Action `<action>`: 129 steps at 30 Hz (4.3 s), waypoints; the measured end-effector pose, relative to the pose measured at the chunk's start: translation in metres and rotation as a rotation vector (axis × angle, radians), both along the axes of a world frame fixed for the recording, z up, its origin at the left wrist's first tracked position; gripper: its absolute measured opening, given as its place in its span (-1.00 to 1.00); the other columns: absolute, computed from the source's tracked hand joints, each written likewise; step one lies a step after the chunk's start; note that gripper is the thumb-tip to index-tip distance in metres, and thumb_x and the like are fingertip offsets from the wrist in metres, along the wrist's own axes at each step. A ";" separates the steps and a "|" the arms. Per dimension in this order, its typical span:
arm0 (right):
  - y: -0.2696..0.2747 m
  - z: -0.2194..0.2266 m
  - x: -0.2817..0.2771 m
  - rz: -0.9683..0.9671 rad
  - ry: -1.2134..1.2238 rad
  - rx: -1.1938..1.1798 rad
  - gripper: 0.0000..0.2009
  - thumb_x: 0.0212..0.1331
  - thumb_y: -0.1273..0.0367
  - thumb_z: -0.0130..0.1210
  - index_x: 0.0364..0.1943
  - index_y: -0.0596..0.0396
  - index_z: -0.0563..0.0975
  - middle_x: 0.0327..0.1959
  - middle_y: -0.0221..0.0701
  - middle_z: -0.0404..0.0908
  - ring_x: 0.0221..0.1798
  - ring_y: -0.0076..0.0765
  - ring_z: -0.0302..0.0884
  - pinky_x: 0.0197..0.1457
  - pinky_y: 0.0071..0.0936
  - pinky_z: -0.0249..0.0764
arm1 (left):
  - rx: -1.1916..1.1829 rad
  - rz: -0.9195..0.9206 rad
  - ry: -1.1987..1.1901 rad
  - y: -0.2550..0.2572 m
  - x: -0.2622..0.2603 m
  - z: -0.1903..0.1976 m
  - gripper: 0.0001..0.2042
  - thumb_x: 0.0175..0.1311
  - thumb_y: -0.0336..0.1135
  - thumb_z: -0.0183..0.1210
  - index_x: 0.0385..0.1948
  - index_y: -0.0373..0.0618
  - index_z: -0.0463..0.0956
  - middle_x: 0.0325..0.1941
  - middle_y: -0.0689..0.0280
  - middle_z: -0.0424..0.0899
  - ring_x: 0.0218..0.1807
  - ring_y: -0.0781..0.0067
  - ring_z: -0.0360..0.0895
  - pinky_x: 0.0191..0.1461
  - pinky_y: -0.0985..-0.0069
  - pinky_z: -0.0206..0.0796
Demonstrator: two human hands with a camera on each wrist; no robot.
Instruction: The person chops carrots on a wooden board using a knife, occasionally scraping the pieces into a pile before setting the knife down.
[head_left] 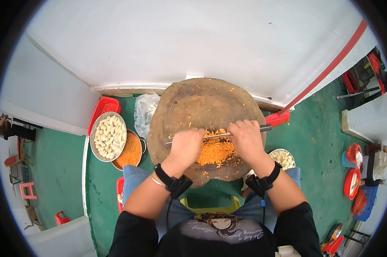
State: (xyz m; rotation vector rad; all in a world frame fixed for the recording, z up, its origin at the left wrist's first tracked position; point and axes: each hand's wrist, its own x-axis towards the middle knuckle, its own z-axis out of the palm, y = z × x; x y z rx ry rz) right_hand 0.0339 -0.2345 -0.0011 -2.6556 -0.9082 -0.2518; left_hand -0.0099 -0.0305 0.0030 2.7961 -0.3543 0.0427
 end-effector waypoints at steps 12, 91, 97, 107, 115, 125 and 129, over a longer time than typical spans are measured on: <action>0.002 -0.012 0.001 -0.010 -0.026 -0.011 -0.95 -0.06 0.40 0.11 -0.52 -0.03 0.46 -0.53 -0.43 0.46 -0.30 -0.26 0.44 -0.18 -0.27 0.21 | -0.016 0.005 0.029 0.000 0.001 -0.007 -0.95 0.01 -0.47 0.10 -0.51 -0.15 0.41 -0.49 0.12 0.54 -0.35 0.02 0.54 -0.34 0.17 0.33; 0.013 -0.007 -0.002 -0.019 -0.017 0.011 -0.93 -0.08 0.39 0.13 -0.54 -0.03 0.46 -0.53 -0.42 0.46 -0.31 -0.26 0.44 -0.16 -0.29 0.21 | -0.034 -0.003 0.028 0.011 0.003 -0.006 -0.95 -0.02 -0.49 0.08 -0.50 -0.15 0.44 -0.51 0.08 0.55 -0.36 -0.01 0.54 -0.32 0.15 0.34; 0.014 -0.009 -0.002 -0.019 -0.045 0.011 -0.93 -0.06 0.39 0.12 -0.56 -0.04 0.45 -0.54 -0.43 0.47 -0.32 -0.27 0.44 -0.17 -0.29 0.21 | -0.031 0.009 0.050 0.012 0.003 -0.004 -0.95 -0.01 -0.48 0.08 -0.47 -0.14 0.45 -0.48 0.08 0.57 -0.34 -0.01 0.55 -0.30 0.15 0.34; 0.014 -0.007 -0.001 -0.027 -0.065 -0.002 -0.95 -0.04 0.42 0.05 -0.56 -0.05 0.45 -0.54 -0.42 0.47 -0.32 -0.27 0.44 -0.18 -0.30 0.21 | -0.020 0.014 0.049 0.010 0.002 -0.003 -0.94 0.00 -0.45 0.12 -0.48 -0.14 0.44 -0.49 0.09 0.56 -0.36 -0.01 0.54 -0.32 0.15 0.34; 0.013 -0.005 -0.001 -0.023 -0.037 -0.011 -0.95 -0.04 0.41 0.06 -0.57 -0.04 0.45 -0.55 -0.42 0.46 -0.32 -0.27 0.44 -0.17 -0.30 0.21 | 0.020 -0.018 0.008 0.009 0.002 -0.001 -0.98 -0.01 -0.52 0.04 -0.53 -0.17 0.44 -0.50 0.12 0.54 -0.37 0.06 0.56 -0.33 0.22 0.38; 0.011 -0.007 -0.006 -0.003 -0.032 -0.006 -0.95 -0.02 0.42 0.04 -0.55 -0.05 0.44 -0.55 -0.42 0.45 -0.34 -0.29 0.45 -0.18 -0.31 0.21 | -0.004 0.020 0.066 0.010 -0.006 -0.006 -0.94 -0.01 -0.44 0.12 -0.49 -0.14 0.43 -0.49 0.11 0.54 -0.36 0.01 0.54 -0.32 0.16 0.34; 0.011 -0.011 -0.006 -0.005 -0.020 -0.001 -0.95 -0.02 0.42 0.03 -0.55 -0.05 0.44 -0.55 -0.42 0.46 -0.34 -0.29 0.45 -0.18 -0.31 0.21 | -0.013 -0.001 0.050 0.011 -0.003 -0.009 -0.94 0.01 -0.44 0.11 -0.48 -0.14 0.44 -0.49 0.11 0.54 -0.36 0.01 0.54 -0.32 0.15 0.34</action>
